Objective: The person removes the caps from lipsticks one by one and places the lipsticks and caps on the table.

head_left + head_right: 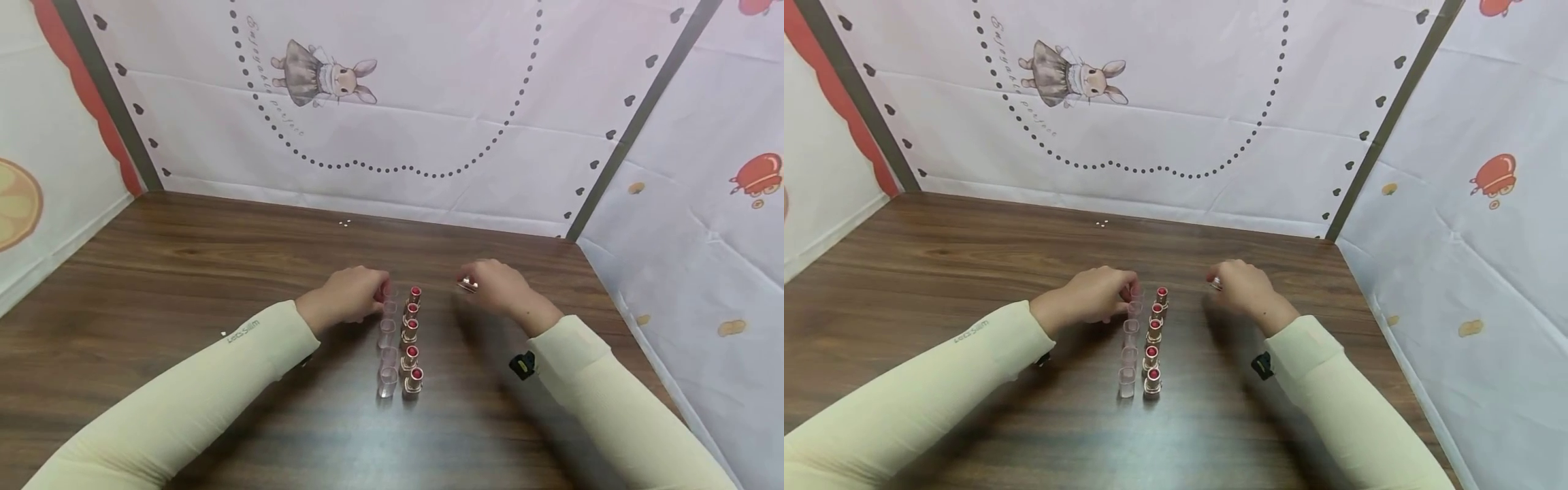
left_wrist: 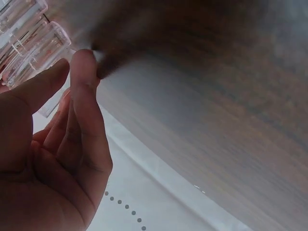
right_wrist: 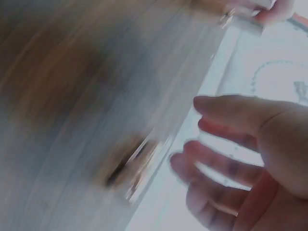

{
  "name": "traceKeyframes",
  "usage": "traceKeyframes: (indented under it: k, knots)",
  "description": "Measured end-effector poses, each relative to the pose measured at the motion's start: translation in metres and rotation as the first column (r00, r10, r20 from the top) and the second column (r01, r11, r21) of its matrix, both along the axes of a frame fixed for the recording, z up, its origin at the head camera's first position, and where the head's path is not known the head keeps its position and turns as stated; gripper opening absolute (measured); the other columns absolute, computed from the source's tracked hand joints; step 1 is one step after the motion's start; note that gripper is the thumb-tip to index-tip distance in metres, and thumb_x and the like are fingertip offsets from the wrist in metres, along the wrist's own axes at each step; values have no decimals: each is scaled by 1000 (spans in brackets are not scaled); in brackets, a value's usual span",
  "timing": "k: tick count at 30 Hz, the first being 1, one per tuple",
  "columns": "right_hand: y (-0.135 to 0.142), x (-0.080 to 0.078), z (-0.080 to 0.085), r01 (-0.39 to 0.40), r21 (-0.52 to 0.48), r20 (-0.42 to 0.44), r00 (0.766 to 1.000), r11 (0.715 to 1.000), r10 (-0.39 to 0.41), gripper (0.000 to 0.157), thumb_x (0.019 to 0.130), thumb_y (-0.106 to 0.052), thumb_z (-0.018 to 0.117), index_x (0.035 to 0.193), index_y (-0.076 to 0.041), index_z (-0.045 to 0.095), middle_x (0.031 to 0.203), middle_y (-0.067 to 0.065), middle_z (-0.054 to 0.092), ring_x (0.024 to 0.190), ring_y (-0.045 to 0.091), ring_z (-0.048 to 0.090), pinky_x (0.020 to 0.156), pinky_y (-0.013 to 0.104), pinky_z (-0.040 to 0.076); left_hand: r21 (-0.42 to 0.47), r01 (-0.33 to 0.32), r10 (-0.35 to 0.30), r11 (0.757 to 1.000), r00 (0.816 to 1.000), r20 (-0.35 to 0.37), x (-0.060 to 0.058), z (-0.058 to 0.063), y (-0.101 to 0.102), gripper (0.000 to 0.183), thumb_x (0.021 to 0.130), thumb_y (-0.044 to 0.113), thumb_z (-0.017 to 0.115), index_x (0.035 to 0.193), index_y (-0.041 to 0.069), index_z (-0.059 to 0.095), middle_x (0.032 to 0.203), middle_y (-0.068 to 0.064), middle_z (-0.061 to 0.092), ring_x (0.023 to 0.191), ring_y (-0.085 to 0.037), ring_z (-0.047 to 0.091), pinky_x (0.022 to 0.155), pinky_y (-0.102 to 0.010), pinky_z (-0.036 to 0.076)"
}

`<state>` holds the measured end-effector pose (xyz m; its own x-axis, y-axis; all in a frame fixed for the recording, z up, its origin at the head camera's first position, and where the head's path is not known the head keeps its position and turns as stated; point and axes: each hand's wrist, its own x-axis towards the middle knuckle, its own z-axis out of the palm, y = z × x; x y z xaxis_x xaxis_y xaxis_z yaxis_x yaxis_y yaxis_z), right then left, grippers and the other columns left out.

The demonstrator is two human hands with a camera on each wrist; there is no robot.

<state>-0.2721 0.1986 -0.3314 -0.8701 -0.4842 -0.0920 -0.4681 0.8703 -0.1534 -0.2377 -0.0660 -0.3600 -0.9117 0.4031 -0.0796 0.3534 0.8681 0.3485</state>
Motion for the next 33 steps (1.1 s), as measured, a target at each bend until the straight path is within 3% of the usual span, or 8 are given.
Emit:
traceKeyframes:
  k: [5,8,13,18,24,33]
  knots:
    - [22,-4,-3,113,58,-23,993,992,-112,47,88,-22,75,132,-10,64,122,18,62,96,30,63,76,51,53,2,9,-9,1000,999,-35,-1,0,0,14,90,19,74,97,14,63,84,2,67,56,-9,60,60,-31,47]
    - [26,-6,-5,141,65,-21,990,988,-140,53,88,-23,76,136,-9,60,124,21,59,94,32,62,78,53,53,0,6,-6,1000,999,-40,0,1,0,14,90,19,74,97,13,63,83,2,66,58,-9,60,60,-31,47]
    - [27,-10,-11,139,80,-1,990,987,-140,50,90,-25,74,135,-9,61,123,17,64,96,29,63,79,51,54,-14,3,-4,1000,1000,-31,3,0,0,14,90,21,74,96,14,63,82,3,66,60,-10,60,59,-31,46]
    - [28,-16,-14,151,85,-15,989,985,-150,43,90,-22,74,129,-7,64,117,15,68,85,24,61,72,43,53,-35,-12,9,999,998,-66,3,1,0,14,89,22,75,96,16,65,85,4,68,72,-14,61,64,-35,48]
    - [29,-19,-18,162,72,26,986,984,-164,32,91,-20,72,120,-7,69,105,12,71,77,22,60,65,37,49,-57,-10,6,998,997,-71,4,1,0,15,88,24,76,94,16,65,85,4,67,79,-17,62,70,-40,51]
    - [28,-20,-22,168,74,3,986,983,-169,25,92,-19,69,114,-8,70,102,12,72,76,22,61,65,38,49,-74,-21,15,997,996,-84,6,1,0,14,88,24,76,95,17,65,82,4,65,79,-18,62,70,-42,50]
